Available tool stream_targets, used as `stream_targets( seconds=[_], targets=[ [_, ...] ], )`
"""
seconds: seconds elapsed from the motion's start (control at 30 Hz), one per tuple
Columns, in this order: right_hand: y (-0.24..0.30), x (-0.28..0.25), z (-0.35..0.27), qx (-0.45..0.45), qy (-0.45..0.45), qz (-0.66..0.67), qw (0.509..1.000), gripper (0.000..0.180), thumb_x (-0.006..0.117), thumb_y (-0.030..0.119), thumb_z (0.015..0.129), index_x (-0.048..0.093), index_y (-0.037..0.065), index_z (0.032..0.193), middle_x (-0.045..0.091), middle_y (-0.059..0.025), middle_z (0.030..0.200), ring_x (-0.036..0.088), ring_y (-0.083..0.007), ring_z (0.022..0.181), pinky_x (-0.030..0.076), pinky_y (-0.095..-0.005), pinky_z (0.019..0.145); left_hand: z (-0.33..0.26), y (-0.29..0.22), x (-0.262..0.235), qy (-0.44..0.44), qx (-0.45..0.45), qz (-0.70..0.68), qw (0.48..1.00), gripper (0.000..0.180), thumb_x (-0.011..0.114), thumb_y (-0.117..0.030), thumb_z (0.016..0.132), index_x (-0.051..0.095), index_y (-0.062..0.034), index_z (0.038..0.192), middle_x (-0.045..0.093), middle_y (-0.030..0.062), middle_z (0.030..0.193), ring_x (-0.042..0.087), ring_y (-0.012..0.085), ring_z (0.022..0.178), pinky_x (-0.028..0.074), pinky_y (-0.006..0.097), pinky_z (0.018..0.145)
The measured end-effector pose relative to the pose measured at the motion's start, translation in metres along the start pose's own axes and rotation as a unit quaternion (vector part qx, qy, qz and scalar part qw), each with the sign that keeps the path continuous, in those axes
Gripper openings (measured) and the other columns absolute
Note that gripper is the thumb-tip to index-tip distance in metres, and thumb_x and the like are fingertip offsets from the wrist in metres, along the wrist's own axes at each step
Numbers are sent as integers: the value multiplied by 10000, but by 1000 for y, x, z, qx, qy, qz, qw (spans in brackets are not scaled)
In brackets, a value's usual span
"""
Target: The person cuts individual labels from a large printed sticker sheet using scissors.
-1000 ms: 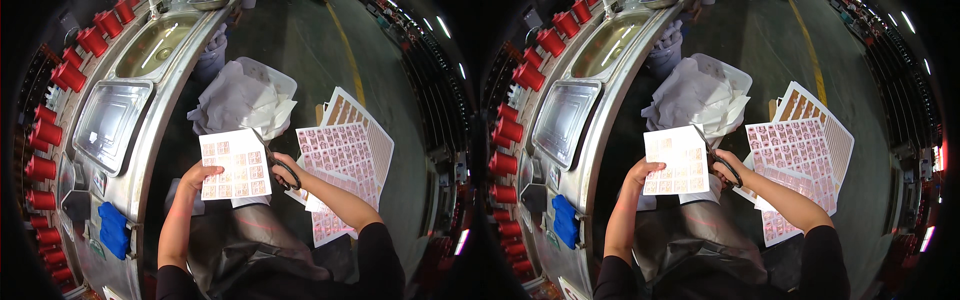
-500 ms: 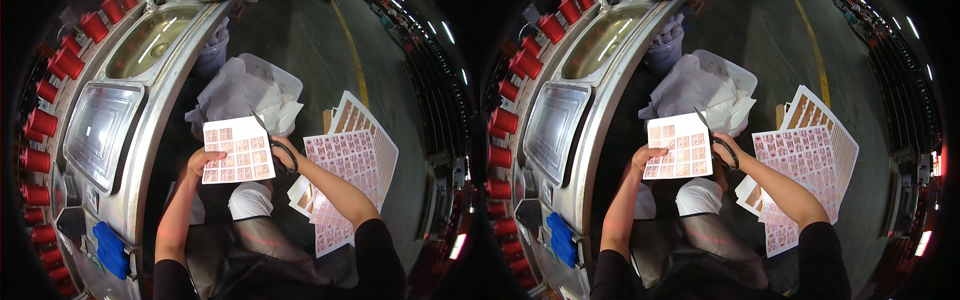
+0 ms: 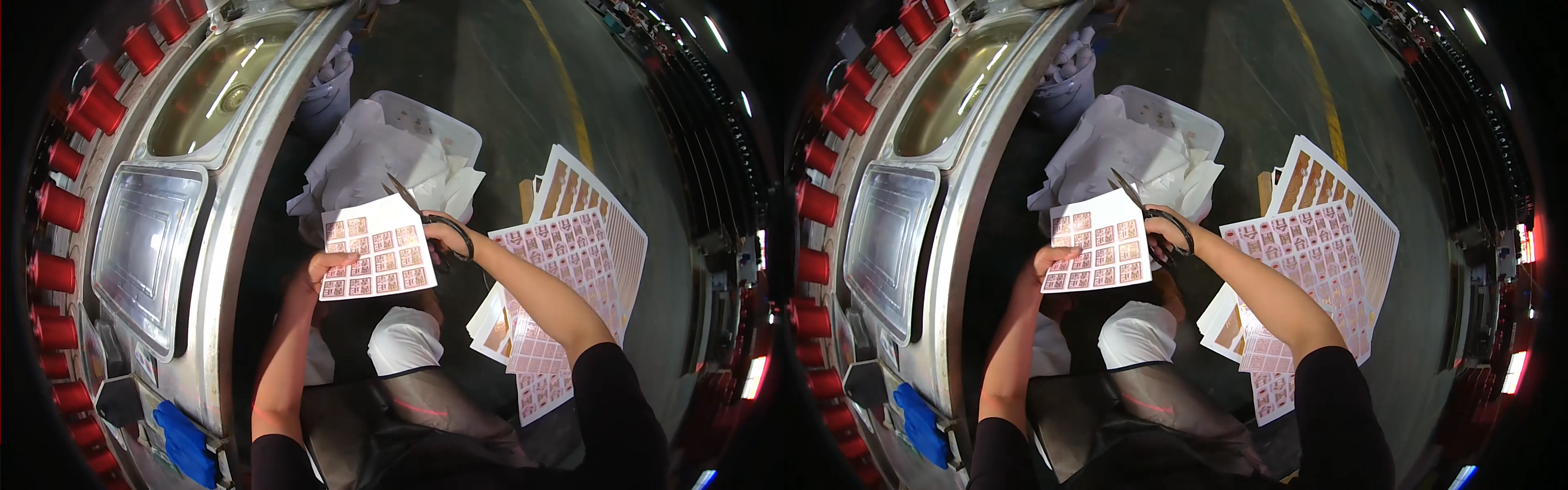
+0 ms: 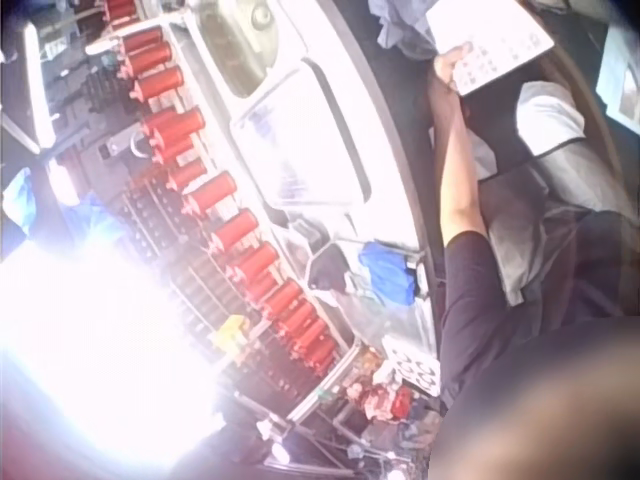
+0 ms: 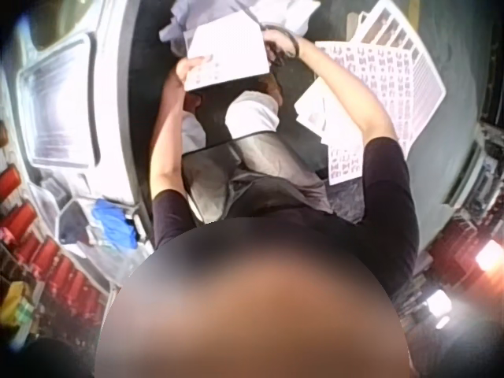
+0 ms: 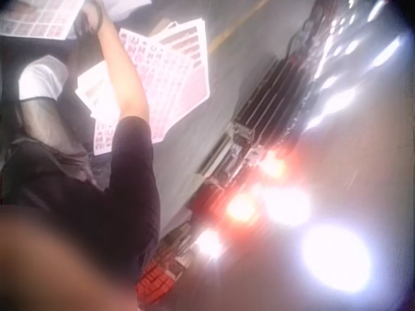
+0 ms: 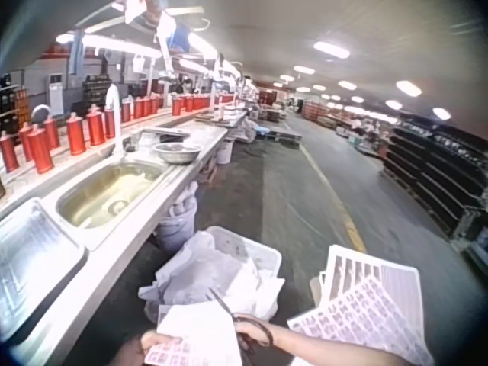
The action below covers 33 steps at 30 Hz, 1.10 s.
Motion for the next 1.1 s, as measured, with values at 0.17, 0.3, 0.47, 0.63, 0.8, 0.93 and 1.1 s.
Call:
stream_targets(
  seconds=[0.17,0.3,0.47,0.63,0.8,0.93,1.1],
  targets=[
    [-10,-6,23,-62,-35,82,994,168,498,166,834,542,11,882,538,-53,607,471,-117,395,373,-253,341,17,-16,-27,-39,-1,42,998,484,658,-94,753,506,26,1196,632,154,1045,654,233,892,548,357,791],
    [-13,-30,38,14,-107,52,993,160,499,128,803,541,25,688,430,-25,481,361,-112,337,289,-288,319,28,-26,-30,-42,41,75,995,453,651,-96,765,517,12,1184,637,135,1020,655,216,873,549,344,782],
    [-53,-44,70,24,-122,-36,992,221,526,198,785,574,-13,829,555,-107,599,517,-207,447,423,-350,403,22,-16,-44,-135,100,91,982,442,629,-109,798,497,23,1200,622,140,1058,646,218,883,542,335,799],
    [-102,-36,81,-41,-110,57,991,289,453,222,832,580,-24,912,598,-121,696,590,-229,555,499,-377,464,7,18,-5,-102,89,-27,990,404,568,-82,857,454,56,1219,599,199,1096,639,271,939,557,376,803],
    [-86,14,29,-66,-96,112,987,285,484,220,838,566,-50,876,529,-117,587,533,-226,445,509,-368,441,-17,52,21,-131,150,-64,978,321,551,-94,879,496,30,1170,635,157,1028,666,234,839,585,327,664],
    [-63,54,-43,-80,-209,332,916,338,485,339,890,590,22,936,520,-54,596,521,-164,454,499,-308,469,-22,73,34,-122,191,-65,972,417,562,-99,873,439,38,1248,582,159,1142,604,253,1003,517,369,857],
    [-69,82,-122,-201,-179,438,858,480,438,481,905,568,52,1076,626,-55,858,586,-135,679,484,-253,585,-20,115,84,-152,218,6,964,524,586,-84,854,355,20,1313,524,153,1224,564,255,1065,480,363,898]
  ],
)
Point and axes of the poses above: each hand's wrist, its own z-axis towards the middle knuckle, its own x-axis out of the palm, y = z × x, the point moved 3 cm from there along z, towards the middle knuckle
